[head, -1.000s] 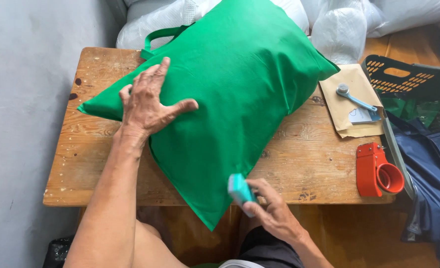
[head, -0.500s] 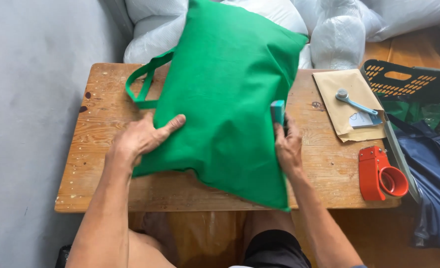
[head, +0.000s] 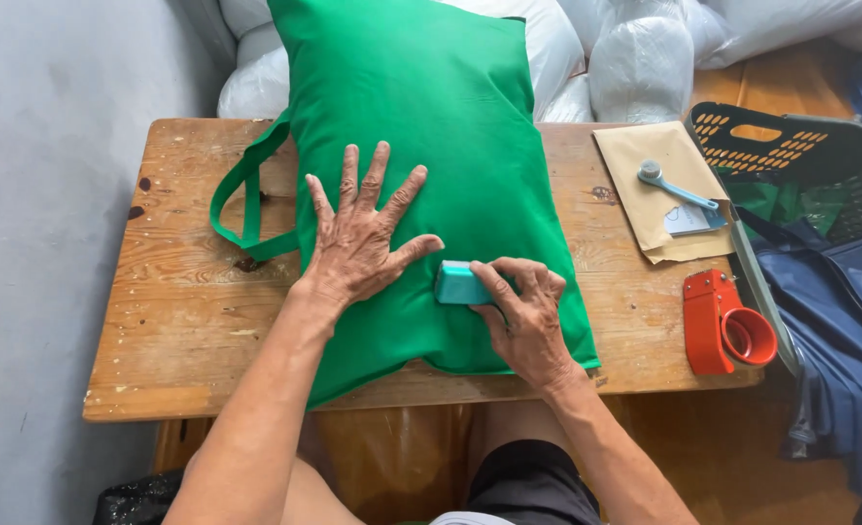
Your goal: The person uses a blue marking tool to rub across the surface of a green fabric bag, smoothing the material with their hands as they work.
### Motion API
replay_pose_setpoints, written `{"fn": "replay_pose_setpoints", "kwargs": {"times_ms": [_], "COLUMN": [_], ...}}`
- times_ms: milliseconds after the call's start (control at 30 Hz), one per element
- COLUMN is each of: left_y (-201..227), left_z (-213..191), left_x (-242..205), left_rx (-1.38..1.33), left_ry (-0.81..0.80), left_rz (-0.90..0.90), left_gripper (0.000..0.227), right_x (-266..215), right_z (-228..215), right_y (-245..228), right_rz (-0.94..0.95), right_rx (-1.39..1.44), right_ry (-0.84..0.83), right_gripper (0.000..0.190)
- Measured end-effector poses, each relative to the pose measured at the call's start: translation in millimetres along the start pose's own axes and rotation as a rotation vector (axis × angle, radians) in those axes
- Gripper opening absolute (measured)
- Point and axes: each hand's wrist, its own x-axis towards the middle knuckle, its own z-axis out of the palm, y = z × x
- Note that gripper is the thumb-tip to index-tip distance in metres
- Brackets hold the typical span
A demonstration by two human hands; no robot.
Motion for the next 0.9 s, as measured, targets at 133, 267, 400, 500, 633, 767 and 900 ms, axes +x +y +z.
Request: {"fn": "replay_pose_setpoints", "kwargs": {"times_ms": [133, 267, 400, 500, 633, 767, 900], "left_y": [9.4, 10.4, 9.5, -1.8, -3.2, -3.9, -6.0], "left_z": [-5.0, -1.1, -2.9, 1.0, -6.0, -7.8, -19.2], "left_x": [5.2, 11.6, 14.1, 17.2, 17.2, 19.4, 17.4], "left_rx": [-0.015, -0.020, -0.006, 0.018, -0.082, -0.085, -0.153], "left_ry": [-0.034, -0.059, -0.148, -0.262, -0.262, -0.272, -0.283], "left_rz": [-0.028, -0.068, -0.104, -0.109, -0.166, -0.172, -0.222], "left_gripper": [0.095, 0.103, 0.135, 0.127, 0.125, 0.121, 0.113], "right_x": [-35.5, -70.6, -78.0, -56.9, -19.8, 8.2, -1.2], "right_z": [2.7, 5.6, -11.1, -41.1, -63.1, -20.2, 36.5], "right_y": [9.1, 4.7, -5.7, -18.4, -41.6, -50.2, -63.8], "right_rz": [-0.001, 0.018, 0.145, 0.117, 0.062, 0.096, -0.087], "right_rx": [0.013, 0.016, 0.114, 0.169, 0.337, 0.250, 0.155], "right_ry": [-0.045, -0.212, -0.550, -1.079, -0.974, -0.099, -0.014], "right_gripper": [0.048, 0.045, 0.051, 0.048, 0.048, 0.049, 0.036]}}
